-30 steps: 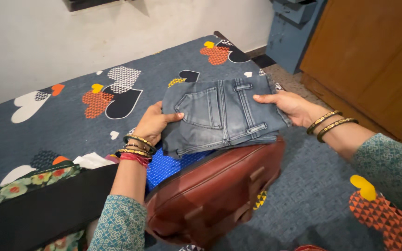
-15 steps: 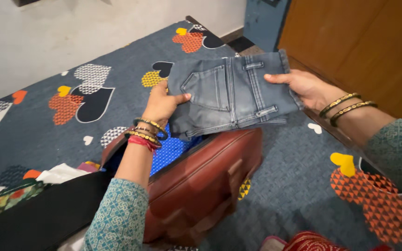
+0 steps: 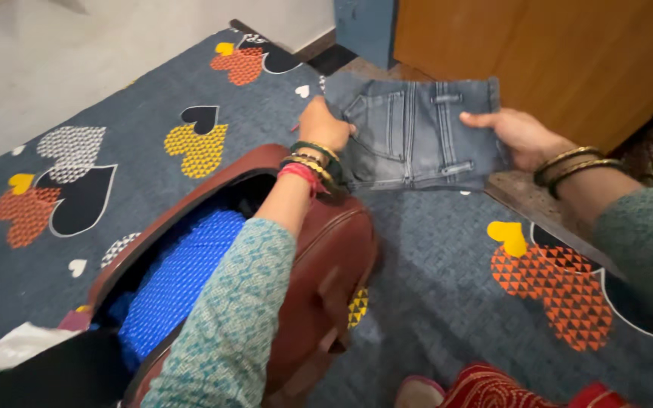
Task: The person unzips a brown suitcase on a bed and removes folded clothes one by one, placing them on the bed. Items include jeans, a blue polka-dotted cloth, a black cloth, a yellow cloth, light blue pants, and a dark garment.
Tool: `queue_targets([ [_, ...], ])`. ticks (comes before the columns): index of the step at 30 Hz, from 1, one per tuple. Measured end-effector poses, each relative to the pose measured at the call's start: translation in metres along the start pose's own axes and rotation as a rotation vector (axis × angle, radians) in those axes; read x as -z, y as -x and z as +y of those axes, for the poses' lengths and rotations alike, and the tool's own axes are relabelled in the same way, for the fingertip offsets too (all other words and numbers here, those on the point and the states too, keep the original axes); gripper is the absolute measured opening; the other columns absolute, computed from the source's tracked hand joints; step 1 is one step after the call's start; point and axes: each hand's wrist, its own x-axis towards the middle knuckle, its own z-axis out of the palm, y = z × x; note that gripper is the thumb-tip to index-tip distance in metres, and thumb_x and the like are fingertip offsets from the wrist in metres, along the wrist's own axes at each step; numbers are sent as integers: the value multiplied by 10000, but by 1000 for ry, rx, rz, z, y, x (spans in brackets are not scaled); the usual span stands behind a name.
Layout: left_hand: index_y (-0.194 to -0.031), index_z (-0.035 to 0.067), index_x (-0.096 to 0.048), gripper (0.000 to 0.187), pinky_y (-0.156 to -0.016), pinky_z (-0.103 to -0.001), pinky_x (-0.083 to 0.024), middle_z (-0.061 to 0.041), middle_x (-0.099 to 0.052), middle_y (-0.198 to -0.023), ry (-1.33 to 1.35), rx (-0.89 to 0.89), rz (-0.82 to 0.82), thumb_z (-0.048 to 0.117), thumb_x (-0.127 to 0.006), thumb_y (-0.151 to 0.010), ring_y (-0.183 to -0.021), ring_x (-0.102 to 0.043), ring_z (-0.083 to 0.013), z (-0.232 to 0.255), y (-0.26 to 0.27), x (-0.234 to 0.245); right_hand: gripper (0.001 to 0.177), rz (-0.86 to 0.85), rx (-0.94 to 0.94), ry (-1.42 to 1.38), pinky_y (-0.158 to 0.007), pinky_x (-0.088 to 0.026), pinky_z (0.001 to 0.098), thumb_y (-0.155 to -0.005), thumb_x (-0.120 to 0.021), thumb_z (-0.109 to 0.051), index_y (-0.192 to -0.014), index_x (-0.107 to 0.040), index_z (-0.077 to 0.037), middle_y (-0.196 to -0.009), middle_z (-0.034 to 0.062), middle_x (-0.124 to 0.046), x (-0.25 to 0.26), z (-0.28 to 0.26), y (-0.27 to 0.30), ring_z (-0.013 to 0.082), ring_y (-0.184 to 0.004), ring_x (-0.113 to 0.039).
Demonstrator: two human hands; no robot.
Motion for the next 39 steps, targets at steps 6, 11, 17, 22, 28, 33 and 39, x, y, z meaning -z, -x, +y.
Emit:
queue_targets([
  [6,-1082,-31,-713,293,-914,-505,-569,-301,-702,-1105,-233,108,-94,116,-654,-836,-1078,-698,-434,4,1,-97,450,84,-35,-34,-979,-570,444,-923,-696,-224,-1329,-624,-45,-1243,103,-727,38,67,-41,245,-1086,-710],
  [11,-1058,-31,-719,257,-916,-516,-562,-288,-713,-1077,-216,197,-163,107,-589,-885,-1061,-697,-436,-20,12,-161,453,234,-97,33,-908,-595,482,-887,-743,-173,-1304,-638,-30,-1212,133,-727,50,110,-60,279,-1052,-714],
  [17,-1125,-8,-695,274,-925,-509,-558,-274,-713,-1127,-200,204,-150,101,-562,-912,-1081,-691,-433,-35,24,-209,483,366,-198,227,-864,-601,496,-873,-778,-180,-1290,-621,6,-1179,177,-731,78,145,-71,304,-1032,-715],
  [22,-1340,92,-586,393,-1007,-535,-519,-200,-588,-1393,-294,153,-174,115,-543,-950,-1221,-623,-424,-37,45,-230,527,429,-113,716,-925,-597,506,-881,-795,-247,-1302,-648,34,-1181,231,-725,90,173,-80,376,-1086,-720],
  [28,-1489,212,-481,480,-1109,-681,-334,-133,-372,-1604,-494,-108,-514,218,-440,-1011,-1430,-380,-460,-51,86,-250,659,149,166,1236,-1121,-433,466,-870,-732,-280,-1474,-506,-147,-1533,193,-443,87,199,-100,379,-1354,-510],
  [33,-1549,350,-437,507,-1159,-686,-304,-127,-332,-1661,-621,-179,-817,260,-389,-1052,-1486,-362,-452,-55,121,-260,722,-174,245,1347,-1217,-381,438,-833,-702,-254,-1510,-454,-206,-1606,141,-399,59,232,-101,347,-1451,-437],
  [39,-1572,362,-336,580,-1150,-694,-243,-107,-172,-1690,-628,-61,-901,322,-449,-1004,-1509,-224,-478,-48,138,-270,847,-324,161,1597,-1224,-131,619,-897,-711,-264,-1588,-233,-153,-1622,278,-217,37,241,-84,372,-1571,-78],
])
